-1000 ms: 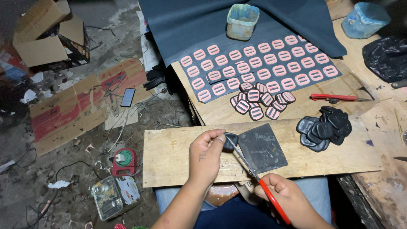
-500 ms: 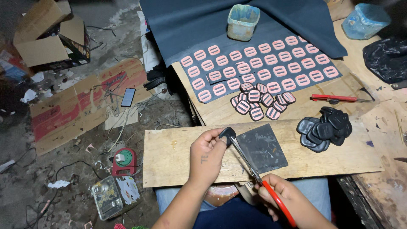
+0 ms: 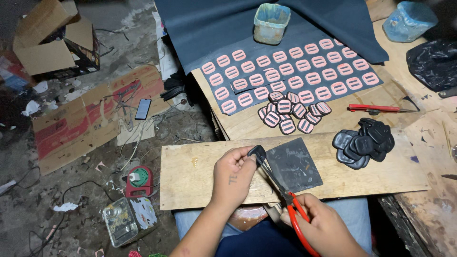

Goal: The person uses red-handled scissors to trim the edges of small black rubber pieces on a wooden board. They repeatedly pick up a piece, trim it, and place it into a growing pile of finished pieces.

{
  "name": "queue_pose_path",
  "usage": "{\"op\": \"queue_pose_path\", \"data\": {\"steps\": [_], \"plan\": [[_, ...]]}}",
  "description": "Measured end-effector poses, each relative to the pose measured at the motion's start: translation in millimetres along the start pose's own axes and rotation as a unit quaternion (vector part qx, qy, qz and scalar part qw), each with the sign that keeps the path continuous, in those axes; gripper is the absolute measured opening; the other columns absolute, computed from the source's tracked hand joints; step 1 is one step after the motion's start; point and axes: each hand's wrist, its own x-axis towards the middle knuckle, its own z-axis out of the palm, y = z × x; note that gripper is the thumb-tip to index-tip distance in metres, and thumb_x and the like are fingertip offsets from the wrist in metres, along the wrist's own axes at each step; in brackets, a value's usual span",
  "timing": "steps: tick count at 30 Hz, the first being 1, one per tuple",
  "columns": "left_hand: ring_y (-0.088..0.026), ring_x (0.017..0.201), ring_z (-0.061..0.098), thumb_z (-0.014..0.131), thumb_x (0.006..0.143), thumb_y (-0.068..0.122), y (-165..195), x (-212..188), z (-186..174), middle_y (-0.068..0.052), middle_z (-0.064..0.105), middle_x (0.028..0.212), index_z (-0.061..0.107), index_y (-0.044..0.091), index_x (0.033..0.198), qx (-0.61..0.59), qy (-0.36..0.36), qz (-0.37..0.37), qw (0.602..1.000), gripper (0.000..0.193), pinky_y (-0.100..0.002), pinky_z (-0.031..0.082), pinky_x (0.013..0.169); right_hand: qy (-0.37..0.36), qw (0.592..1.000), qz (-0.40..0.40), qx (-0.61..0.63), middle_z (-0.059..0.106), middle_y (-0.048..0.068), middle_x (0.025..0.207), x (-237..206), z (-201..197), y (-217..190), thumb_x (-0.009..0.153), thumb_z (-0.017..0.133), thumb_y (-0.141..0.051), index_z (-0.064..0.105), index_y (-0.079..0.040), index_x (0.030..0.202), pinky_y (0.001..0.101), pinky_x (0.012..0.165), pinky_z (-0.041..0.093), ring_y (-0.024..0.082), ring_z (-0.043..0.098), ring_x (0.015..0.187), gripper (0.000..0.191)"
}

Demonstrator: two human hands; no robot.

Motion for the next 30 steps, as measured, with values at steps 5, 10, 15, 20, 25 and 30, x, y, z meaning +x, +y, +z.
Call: {"op": "queue_pose_path", "data": {"steps": [5, 10, 15, 20, 25, 30], "plan": [[-0.004, 0.069, 0.060, 0.061, 0.095, 0.006, -10.0, 5.5, -2.8, -0.005, 0.071, 0.083, 0.072, -0.007, 0.113, -0.005, 0.001, -0.043, 0.999, 0.024, -0.018, 0.047, 0.062, -0.004, 0.997, -0.052, 0.058, 0.076, 0.003, 0.085, -3.7, 0.0, -11.7, 0.080, 0.077, -0.020, 0.066, -0.007, 0.111, 0.0259, 0.073, 0.055, 0.009, 0.068, 0.079, 0.035], [-0.004, 0.070, 0.058, 0.064, 0.095, 0.005, -15.8, 3.8, 1.4, -0.002, 0.069, 0.084, 0.071, -0.008, 0.109, -0.020, 0.031, 0.015, 0.999, 0.020, -0.018, 0.047, 0.062, 0.029, 0.994, -0.012, -0.107, 0.072, 0.004, 0.084, -7.7, -5.3, -22.7, 0.082, 0.084, -0.029, 0.067, -0.011, 0.112, 0.0259, 0.076, 0.056, 0.012, 0.067, 0.080, 0.039], [-0.005, 0.065, 0.057, 0.066, 0.093, 0.005, -13.4, 3.7, 0.9, -0.003, 0.070, 0.081, 0.070, -0.007, 0.105, -0.036, 0.040, -0.012, 0.998, 0.017, -0.020, 0.045, 0.057, 0.008, 0.998, -0.065, -0.019, 0.073, 0.005, 0.087, -5.8, -5.5, -17.9, 0.083, 0.076, -0.018, 0.069, -0.007, 0.110, 0.0260, 0.077, 0.056, 0.011, 0.070, 0.078, 0.030], [-0.006, 0.064, 0.058, 0.066, 0.093, 0.005, -12.2, 6.5, -0.9, -0.004, 0.069, 0.080, 0.071, -0.007, 0.103, -0.028, 0.046, -0.031, 0.998, 0.017, -0.021, 0.047, 0.058, 0.002, 0.999, -0.035, 0.038, 0.075, 0.006, 0.090, -3.5, -3.8, -10.9, 0.084, 0.074, -0.012, 0.072, -0.004, 0.105, 0.0246, 0.077, 0.056, 0.010, 0.070, 0.080, 0.023], [-0.006, 0.066, 0.060, 0.066, 0.093, 0.007, -14.7, 8.3, -0.7, -0.004, 0.070, 0.081, 0.070, -0.006, 0.103, -0.037, 0.044, -0.036, 0.998, 0.017, -0.021, 0.049, 0.060, 0.030, 0.999, -0.024, 0.029, 0.075, 0.005, 0.089, -4.5, -2.1, -17.8, 0.081, 0.083, -0.019, 0.071, -0.006, 0.111, 0.0253, 0.075, 0.056, 0.010, 0.071, 0.079, 0.035], [-0.007, 0.065, 0.061, 0.066, 0.092, 0.009, -14.3, 9.9, -2.6, -0.004, 0.070, 0.080, 0.070, -0.005, 0.102, -0.008, 0.048, -0.048, 0.998, 0.018, -0.021, 0.050, 0.061, 0.048, 0.997, -0.018, -0.050, 0.073, 0.006, 0.085, -6.4, -3.7, -24.7, 0.079, 0.087, -0.025, 0.072, -0.006, 0.108, 0.0274, 0.074, 0.056, 0.013, 0.069, 0.076, 0.038]]}}
